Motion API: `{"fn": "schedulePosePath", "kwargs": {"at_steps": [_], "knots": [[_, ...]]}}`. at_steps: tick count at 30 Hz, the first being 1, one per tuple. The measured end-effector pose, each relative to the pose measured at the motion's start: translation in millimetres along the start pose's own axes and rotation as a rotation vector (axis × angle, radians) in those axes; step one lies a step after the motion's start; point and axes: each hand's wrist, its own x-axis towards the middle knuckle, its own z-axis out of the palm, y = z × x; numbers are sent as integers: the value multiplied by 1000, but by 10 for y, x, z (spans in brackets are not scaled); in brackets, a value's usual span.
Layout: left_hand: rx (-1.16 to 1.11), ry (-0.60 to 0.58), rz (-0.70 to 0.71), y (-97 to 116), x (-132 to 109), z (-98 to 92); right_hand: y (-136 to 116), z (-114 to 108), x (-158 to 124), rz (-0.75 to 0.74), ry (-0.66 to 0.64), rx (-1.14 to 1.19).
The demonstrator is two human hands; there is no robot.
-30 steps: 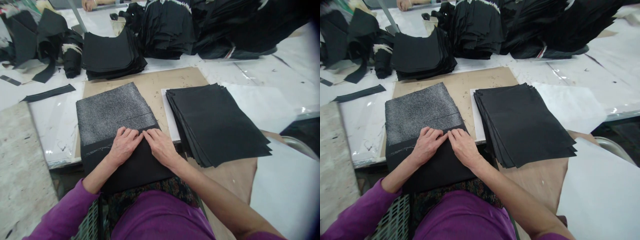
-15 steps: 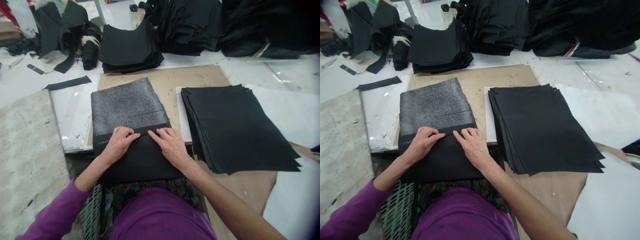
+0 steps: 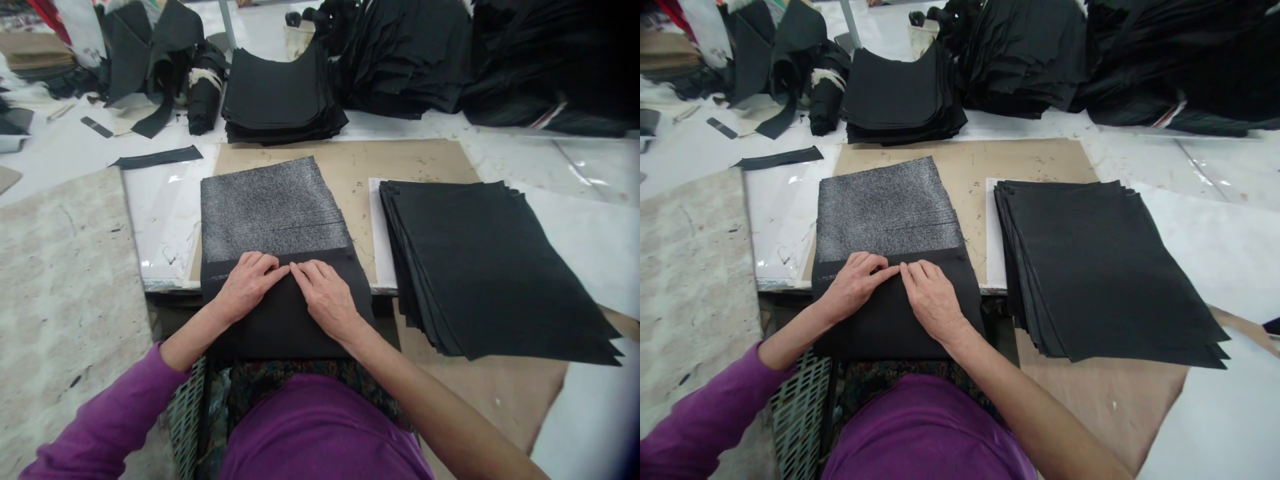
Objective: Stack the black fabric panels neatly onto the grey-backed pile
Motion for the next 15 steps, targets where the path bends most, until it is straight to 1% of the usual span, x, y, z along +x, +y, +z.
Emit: {"fn": "schedulePosePath", "kwargs": {"at_steps": [2, 5, 8, 11, 15], "knots": [[-61, 19, -34, -86, -116, -11, 5, 19, -10, -1, -11, 12], [-115, 28, -81, -211, -310, -63, 14, -24, -2, -18, -46, 8], [-109, 25, -80, -287, -450, -113, -4, -85, 34, -32, -91, -24], [-56, 0, -45, -305, -502, -146, -12, -126, 69, -47, -125, -60], [51, -63, 11, -271, -475, -213, -29, -161, 133, -59, -130, -82]]}}
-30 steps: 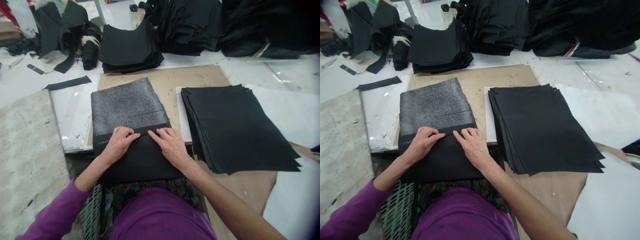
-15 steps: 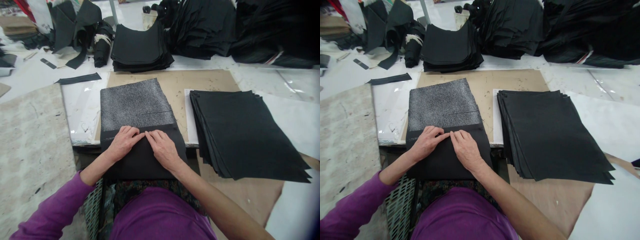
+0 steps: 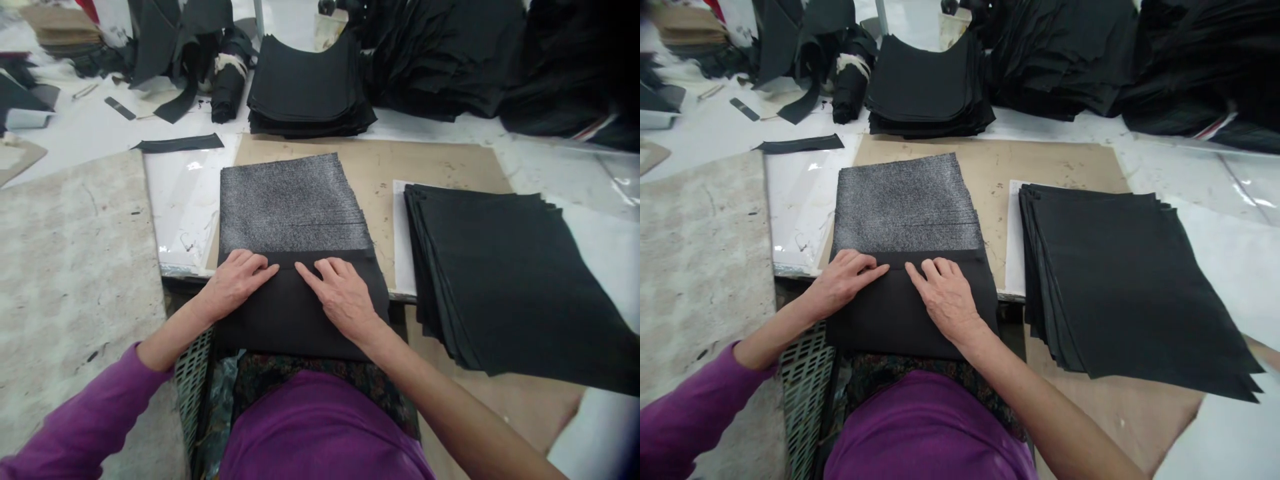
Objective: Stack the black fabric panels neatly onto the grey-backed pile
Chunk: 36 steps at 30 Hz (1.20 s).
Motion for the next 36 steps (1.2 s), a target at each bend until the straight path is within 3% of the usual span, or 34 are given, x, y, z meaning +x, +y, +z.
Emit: {"fn": "schedulePosePath", "kwargs": {"at_steps": [5, 10, 16, 26, 31, 36], "knots": [[93, -26, 35, 48, 39, -75, -254, 16, 194, -12, 80, 56], [-25, 19, -68, -24, -67, -27, -507, 163, 309, -21, 92, 103], [-296, 87, -203, -226, -306, -30, -469, 212, 293, -14, 77, 142], [-34, 34, -48, -256, -430, -119, -468, 120, 375, -77, 27, 78], [63, -5, -11, -222, -418, -177, -616, 102, 519, -114, 87, 77], [-158, 80, -194, -305, -538, -74, -767, 206, 605, -110, 92, 123]]}}
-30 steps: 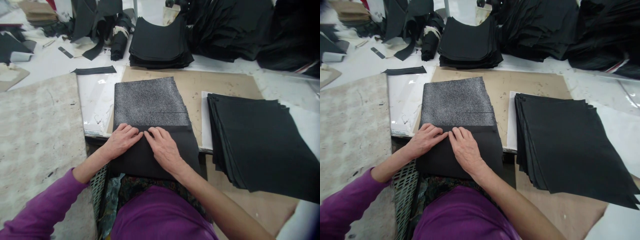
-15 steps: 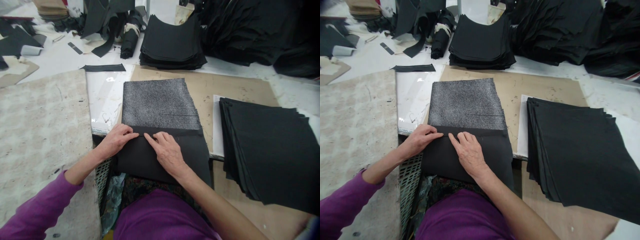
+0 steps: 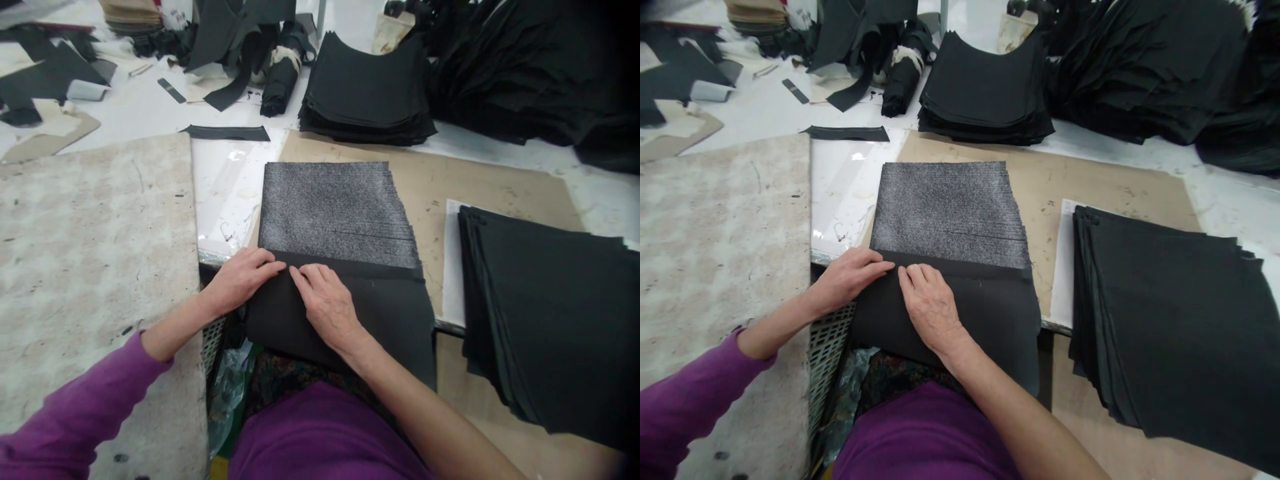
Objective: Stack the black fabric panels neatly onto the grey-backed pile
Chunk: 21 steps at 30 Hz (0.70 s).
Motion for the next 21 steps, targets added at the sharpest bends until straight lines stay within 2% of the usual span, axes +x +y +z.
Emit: {"fn": "schedulePosePath", "kwargs": {"at_steps": [3, 7, 10, 15, 21], "knots": [[-218, 55, -118, -93, -80, -1, 4, 29, -9, 8, -2, 2], [-277, 59, -107, -143, -140, -52, 12, 13, -20, -8, -31, -16], [-219, 42, -64, -149, -166, -54, 9, -1, -11, -16, -48, -19], [24, 22, 20, -149, -215, -33, 13, -14, 11, -44, -73, -30], [161, -8, 121, -100, -215, -130, -3, -31, 32, -89, -83, -79]]}}
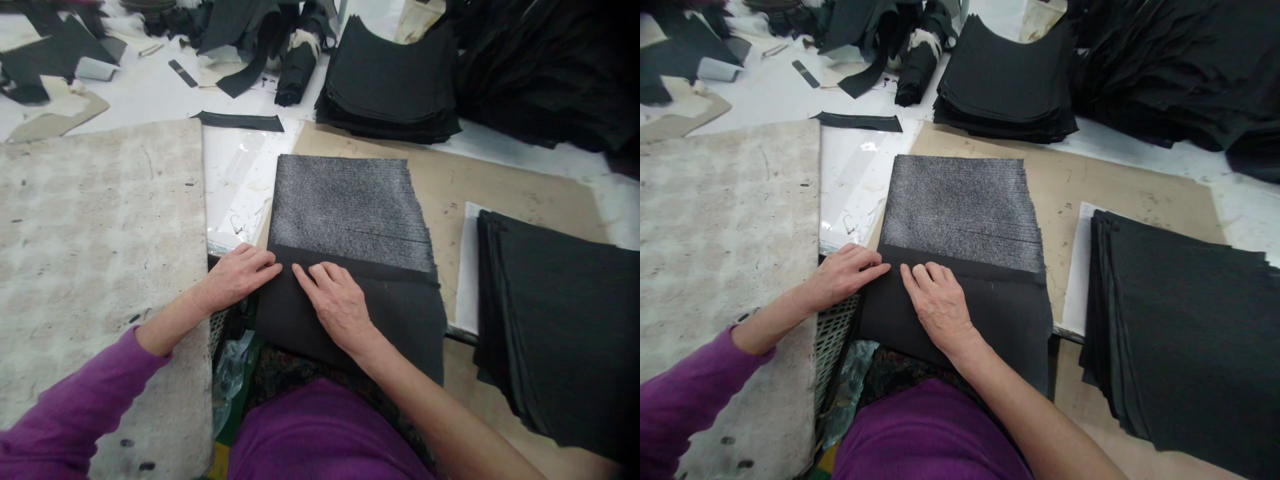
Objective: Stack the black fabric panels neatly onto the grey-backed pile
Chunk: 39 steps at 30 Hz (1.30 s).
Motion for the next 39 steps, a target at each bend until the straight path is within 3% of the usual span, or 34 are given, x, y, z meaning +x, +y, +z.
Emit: {"fn": "schedulePosePath", "kwargs": {"at_steps": [13, 18, 23, 27, 32, 39], "knots": [[23, -19, -34, -11, -214, -9, -40, -40, 27, -21, 20, -33], [24, -42, -80, 19, -320, -105, -35, -28, 7, -26, 46, -24], [-56, 112, -260, 281, -140, -118, -44, -14, 7, -26, 83, -28], [-4, 52, -269, 516, 91, 15, -24, 3, -37, -16, 116, -25], [121, -2, -288, 594, 151, 98, 263, -30, -309, -17, 94, 3], [184, -27, -284, 619, 171, 85, 949, -238, -1064, 168, -22, -63]]}}
